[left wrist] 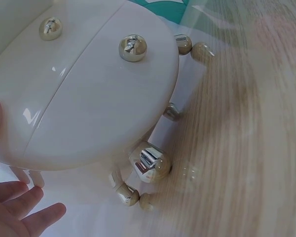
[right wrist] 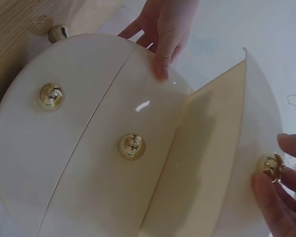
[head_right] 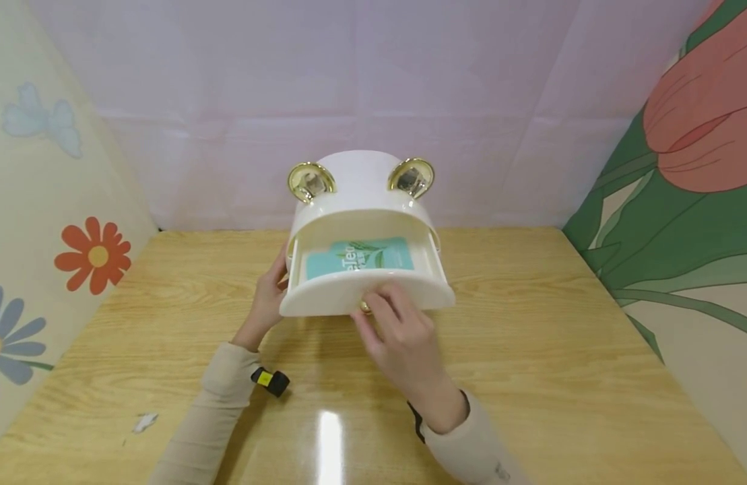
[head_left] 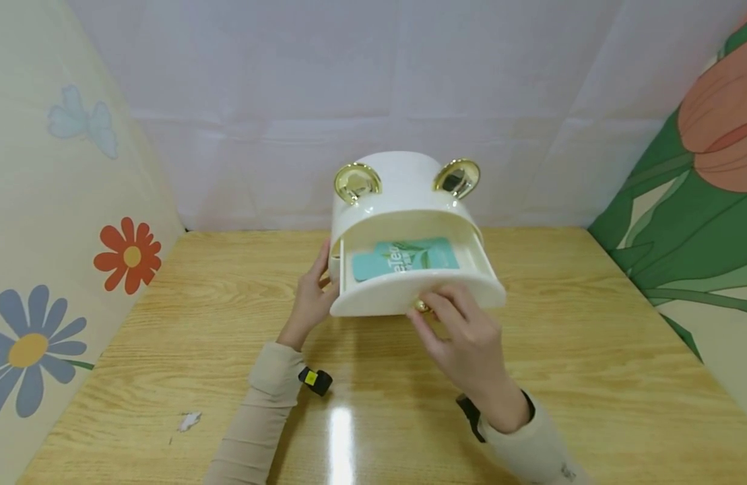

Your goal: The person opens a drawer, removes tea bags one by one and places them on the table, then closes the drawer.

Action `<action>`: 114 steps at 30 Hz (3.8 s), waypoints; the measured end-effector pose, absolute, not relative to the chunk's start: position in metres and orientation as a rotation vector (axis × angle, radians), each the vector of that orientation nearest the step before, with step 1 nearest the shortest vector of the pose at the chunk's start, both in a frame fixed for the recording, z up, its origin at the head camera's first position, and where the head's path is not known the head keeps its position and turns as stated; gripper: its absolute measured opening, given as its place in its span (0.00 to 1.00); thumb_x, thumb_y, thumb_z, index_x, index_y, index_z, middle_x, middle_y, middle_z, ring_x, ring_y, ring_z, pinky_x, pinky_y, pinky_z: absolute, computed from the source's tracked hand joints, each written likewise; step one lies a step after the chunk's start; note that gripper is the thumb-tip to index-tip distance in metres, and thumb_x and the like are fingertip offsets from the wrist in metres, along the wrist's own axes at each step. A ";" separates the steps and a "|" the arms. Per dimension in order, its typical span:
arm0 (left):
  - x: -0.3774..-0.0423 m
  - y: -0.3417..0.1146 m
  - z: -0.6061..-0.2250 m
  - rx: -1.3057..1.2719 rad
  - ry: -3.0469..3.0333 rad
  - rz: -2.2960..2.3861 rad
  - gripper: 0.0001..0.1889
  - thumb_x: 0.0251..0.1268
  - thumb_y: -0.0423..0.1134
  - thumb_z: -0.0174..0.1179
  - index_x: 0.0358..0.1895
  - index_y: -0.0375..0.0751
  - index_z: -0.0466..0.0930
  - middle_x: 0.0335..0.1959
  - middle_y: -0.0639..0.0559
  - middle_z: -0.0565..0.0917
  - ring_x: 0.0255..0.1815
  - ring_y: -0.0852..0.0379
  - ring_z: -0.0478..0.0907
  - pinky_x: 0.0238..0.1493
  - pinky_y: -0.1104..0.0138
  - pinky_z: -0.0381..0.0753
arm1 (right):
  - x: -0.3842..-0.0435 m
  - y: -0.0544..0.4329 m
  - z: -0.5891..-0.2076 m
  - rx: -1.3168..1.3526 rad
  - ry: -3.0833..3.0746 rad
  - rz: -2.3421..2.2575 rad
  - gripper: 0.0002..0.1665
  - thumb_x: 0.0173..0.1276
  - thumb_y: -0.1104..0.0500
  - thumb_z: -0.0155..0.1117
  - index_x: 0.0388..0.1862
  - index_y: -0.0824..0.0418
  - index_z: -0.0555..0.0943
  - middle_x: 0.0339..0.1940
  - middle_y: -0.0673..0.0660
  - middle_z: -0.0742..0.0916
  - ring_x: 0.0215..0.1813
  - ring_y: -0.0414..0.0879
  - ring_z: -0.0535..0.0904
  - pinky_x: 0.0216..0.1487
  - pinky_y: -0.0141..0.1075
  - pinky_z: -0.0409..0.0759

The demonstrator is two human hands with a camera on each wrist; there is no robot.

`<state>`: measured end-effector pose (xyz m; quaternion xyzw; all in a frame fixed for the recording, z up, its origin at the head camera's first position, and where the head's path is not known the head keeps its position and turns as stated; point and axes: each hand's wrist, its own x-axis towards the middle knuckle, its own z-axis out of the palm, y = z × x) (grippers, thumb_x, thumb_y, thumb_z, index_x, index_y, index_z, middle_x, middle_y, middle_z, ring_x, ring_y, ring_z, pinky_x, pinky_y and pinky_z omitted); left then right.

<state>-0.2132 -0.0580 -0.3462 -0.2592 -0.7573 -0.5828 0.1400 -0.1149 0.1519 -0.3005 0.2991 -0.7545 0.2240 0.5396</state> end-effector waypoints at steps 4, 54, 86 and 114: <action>-0.213 -0.058 -0.345 -0.731 -2.205 -1.686 0.34 0.58 0.21 0.55 0.67 0.24 0.49 0.64 0.30 0.61 0.63 0.38 0.61 0.52 0.47 0.72 | -0.111 0.160 -0.290 0.721 -1.845 0.552 0.20 0.66 0.50 0.57 0.29 0.67 0.81 0.28 0.58 0.81 0.22 0.44 0.76 0.19 0.32 0.77; -0.236 -0.059 -0.374 -0.686 -2.210 -1.677 0.35 0.58 0.25 0.56 0.69 0.31 0.50 0.67 0.37 0.59 0.64 0.43 0.61 0.52 0.53 0.74 | -0.220 0.198 -0.217 1.544 -2.777 0.207 0.34 0.55 0.56 0.68 0.58 0.69 0.72 0.53 0.65 0.79 0.54 0.59 0.73 0.58 0.52 0.68; -0.213 -0.054 -0.343 -0.738 -2.201 -1.688 0.34 0.58 0.21 0.54 0.66 0.23 0.49 0.65 0.31 0.58 0.63 0.38 0.60 0.52 0.50 0.72 | -0.209 0.190 -0.215 1.281 -2.788 0.264 0.37 0.46 0.59 0.74 0.55 0.68 0.72 0.49 0.60 0.79 0.50 0.54 0.75 0.53 0.47 0.73; -0.213 -0.056 -0.342 -0.739 -2.195 -1.720 0.33 0.58 0.20 0.53 0.66 0.22 0.49 0.65 0.31 0.57 0.63 0.37 0.61 0.53 0.49 0.72 | -0.187 0.202 -0.188 1.292 -2.411 0.286 0.16 0.44 0.70 0.74 0.31 0.66 0.77 0.24 0.53 0.81 0.23 0.40 0.73 0.22 0.34 0.72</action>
